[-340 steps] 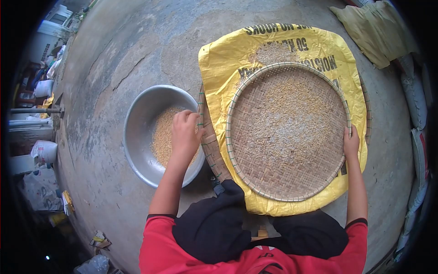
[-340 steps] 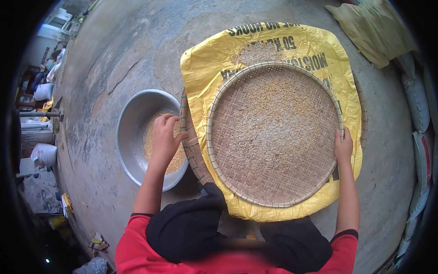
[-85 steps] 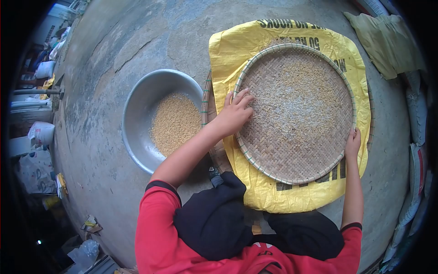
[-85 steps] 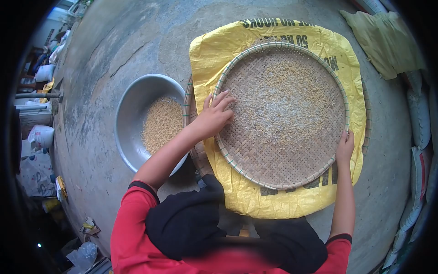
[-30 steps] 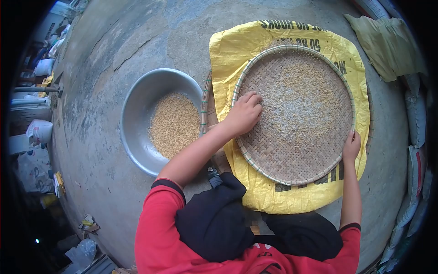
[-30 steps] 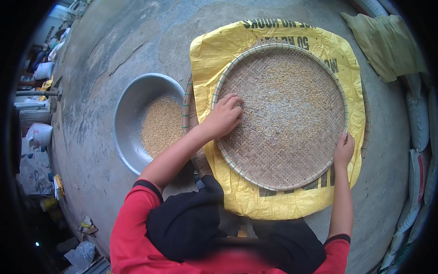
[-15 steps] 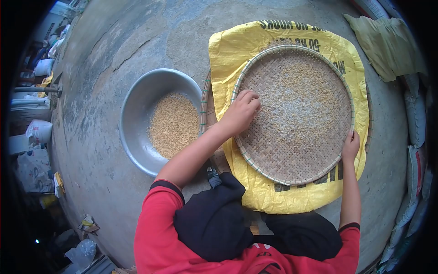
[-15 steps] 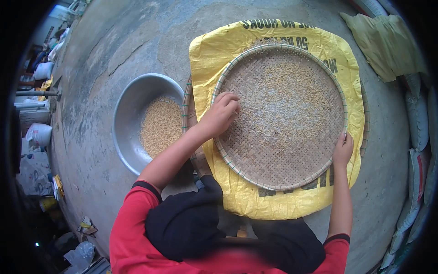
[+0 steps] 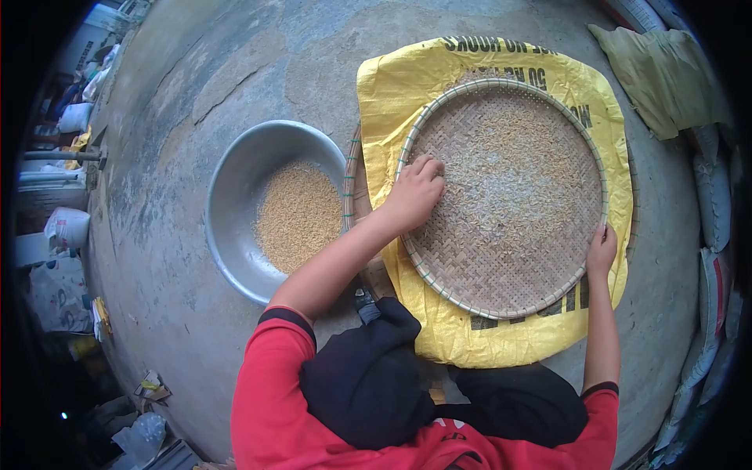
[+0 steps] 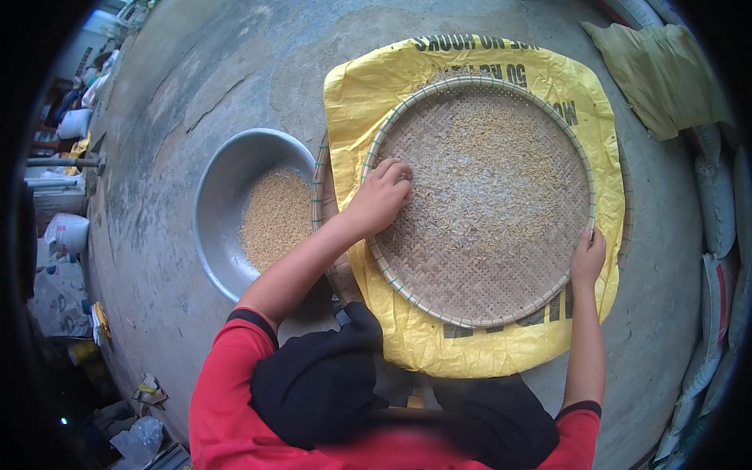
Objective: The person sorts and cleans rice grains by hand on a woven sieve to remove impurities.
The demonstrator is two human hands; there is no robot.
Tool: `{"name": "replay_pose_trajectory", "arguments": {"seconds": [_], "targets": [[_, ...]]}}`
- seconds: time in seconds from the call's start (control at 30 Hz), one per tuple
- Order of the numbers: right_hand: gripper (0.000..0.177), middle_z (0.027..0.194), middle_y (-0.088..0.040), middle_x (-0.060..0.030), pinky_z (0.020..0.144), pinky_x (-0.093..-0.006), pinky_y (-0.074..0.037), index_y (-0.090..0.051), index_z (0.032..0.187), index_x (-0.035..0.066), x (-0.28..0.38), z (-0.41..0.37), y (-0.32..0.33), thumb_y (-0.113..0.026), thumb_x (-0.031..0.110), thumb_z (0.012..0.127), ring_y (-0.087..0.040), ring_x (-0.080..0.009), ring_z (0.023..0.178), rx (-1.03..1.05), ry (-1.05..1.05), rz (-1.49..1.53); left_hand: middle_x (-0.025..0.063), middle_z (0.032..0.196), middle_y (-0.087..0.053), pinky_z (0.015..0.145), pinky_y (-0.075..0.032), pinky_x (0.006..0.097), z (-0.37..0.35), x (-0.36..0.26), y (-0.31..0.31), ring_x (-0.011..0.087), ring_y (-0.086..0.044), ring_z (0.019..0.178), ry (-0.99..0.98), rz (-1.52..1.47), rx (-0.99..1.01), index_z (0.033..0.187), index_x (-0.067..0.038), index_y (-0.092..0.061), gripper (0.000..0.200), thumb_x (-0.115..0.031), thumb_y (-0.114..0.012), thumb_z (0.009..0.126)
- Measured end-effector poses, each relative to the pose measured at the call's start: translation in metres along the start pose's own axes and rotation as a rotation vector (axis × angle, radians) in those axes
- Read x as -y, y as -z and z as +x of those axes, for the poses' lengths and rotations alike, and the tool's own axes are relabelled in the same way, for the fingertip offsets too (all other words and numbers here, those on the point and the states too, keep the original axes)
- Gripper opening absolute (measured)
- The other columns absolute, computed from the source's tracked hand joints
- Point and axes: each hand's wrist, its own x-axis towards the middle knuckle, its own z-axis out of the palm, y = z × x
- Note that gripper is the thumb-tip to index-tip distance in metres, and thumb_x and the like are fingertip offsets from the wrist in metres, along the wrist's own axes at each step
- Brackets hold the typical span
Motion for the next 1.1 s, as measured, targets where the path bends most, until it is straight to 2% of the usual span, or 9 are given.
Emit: {"name": "replay_pose_trajectory", "arguments": {"seconds": [0.43, 0.5, 0.57, 0.63, 0.7, 0.8, 0.93, 1.03, 1.1], "targets": [[0.036, 0.095, -0.058, -0.0199, 0.078, -0.0353, -0.043, -0.054, 0.106, -0.007, -0.006, 0.0, -0.005, -0.046, 0.024, 0.091, -0.056, -0.0303, 0.088, -0.033, 0.04, 0.049, 0.0137, 0.111, -0.049, 0.093, -0.037, 0.0393, -0.001, 0.0, 0.011, 0.0318, -0.042, 0.112, -0.081, 0.097, -0.049, 0.081, -0.003, -0.055, 0.013, -0.01, -0.061, 0.073], [0.035, 0.094, -0.058, -0.0191, 0.078, -0.0345, -0.043, -0.054, 0.106, -0.007, -0.01, 0.001, -0.006, -0.046, 0.024, 0.091, -0.056, -0.0294, 0.087, -0.037, 0.011, 0.042, 0.015, 0.105, -0.053, 0.087, -0.04, 0.0382, -0.008, -0.002, 0.046, 0.0321, -0.047, 0.104, 0.094, -0.148, -0.135, 0.08, -0.002, -0.054, 0.008, -0.007, -0.059, 0.076], [0.035, 0.093, -0.058, -0.0188, 0.078, -0.0343, -0.043, -0.054, 0.106, -0.006, -0.009, 0.001, -0.004, -0.046, 0.024, 0.091, -0.056, -0.0292, 0.086, -0.039, 0.017, 0.044, 0.0152, 0.088, -0.056, 0.075, -0.043, 0.0387, -0.026, -0.007, 0.096, 0.0318, -0.053, 0.086, 0.59, -0.232, -0.041, 0.084, -0.003, -0.053, 0.005, -0.006, -0.054, 0.08], [0.035, 0.093, -0.058, -0.0184, 0.078, -0.0341, -0.043, -0.054, 0.106, -0.006, -0.008, -0.001, -0.007, -0.046, 0.024, 0.091, -0.056, -0.029, 0.085, -0.038, 0.016, 0.058, 0.0119, 0.088, -0.056, 0.075, -0.041, 0.0399, -0.053, 0.014, 0.115, 0.0288, -0.052, 0.089, 0.85, 0.035, -0.029, 0.085, -0.006, -0.055, 0.009, -0.008, -0.059, 0.077], [0.034, 0.092, -0.058, -0.0178, 0.076, -0.0338, -0.043, -0.054, 0.106, -0.006, -0.009, 0.0, -0.007, -0.046, 0.024, 0.091, -0.056, -0.0278, 0.084, -0.049, 0.036, 0.067, 0.0081, 0.092, -0.055, 0.077, -0.037, 0.0402, -0.076, 0.02, 0.131, 0.0258, -0.05, 0.096, 0.869, 0.445, -0.034, 0.088, -0.008, -0.057, 0.018, -0.011, -0.066, 0.072], [0.034, 0.093, -0.058, -0.0175, 0.075, -0.0343, -0.043, -0.055, 0.105, -0.006, -0.004, 0.0, -0.003, -0.047, 0.023, 0.09, -0.056, -0.0274, 0.083, -0.022, 0.016, 0.043, 0.0054, 0.097, -0.054, 0.08, -0.033, 0.0398, -0.08, 0.021, 0.132, 0.0243, -0.047, 0.101, 0.808, 0.431, -0.118, 0.093, -0.01, -0.059, 0.03, -0.014, -0.072, 0.066], [0.036, 0.087, -0.057, -0.0147, 0.074, -0.0347, -0.042, -0.05, 0.113, -0.005, -0.003, 0.0, -0.003, -0.047, 0.023, 0.09, -0.054, -0.0273, 0.079, 0.01, 0.016, 0.034, 0.0063, 0.101, -0.052, 0.085, -0.036, 0.04, -0.049, 0.014, 0.086, 0.0264, -0.046, 0.103, 0.339, 0.002, -0.139, 0.089, -0.011, -0.059, 0.026, -0.013, -0.072, 0.065], [0.042, 0.086, -0.053, -0.0123, 0.075, -0.0352, -0.042, -0.042, 0.123, -0.002, 0.023, -0.007, 0.003, -0.047, 0.024, 0.09, -0.052, -0.0273, 0.078, -0.059, -0.062, 0.058, 0.0083, 0.104, -0.051, 0.09, -0.037, 0.0401, -0.022, 0.0, 0.044, 0.0295, -0.045, 0.106, 0.133, -0.202, -0.019, 0.082, -0.008, -0.057, 0.019, -0.011, -0.069, 0.068], [0.049, 0.088, -0.049, -0.0112, 0.077, -0.0354, -0.041, -0.034, 0.131, 0.001, 0.017, -0.009, -0.001, -0.047, 0.025, 0.09, -0.049, -0.0259, 0.081, -0.231, 0.074, -0.043, 0.008, 0.106, -0.05, 0.09, -0.036, 0.0406, -0.011, -0.008, 0.022, 0.0293, -0.043, 0.108, 0.112, -0.18, -0.016, 0.082, -0.009, -0.057, 0.018, -0.012, -0.069, 0.068]]}}
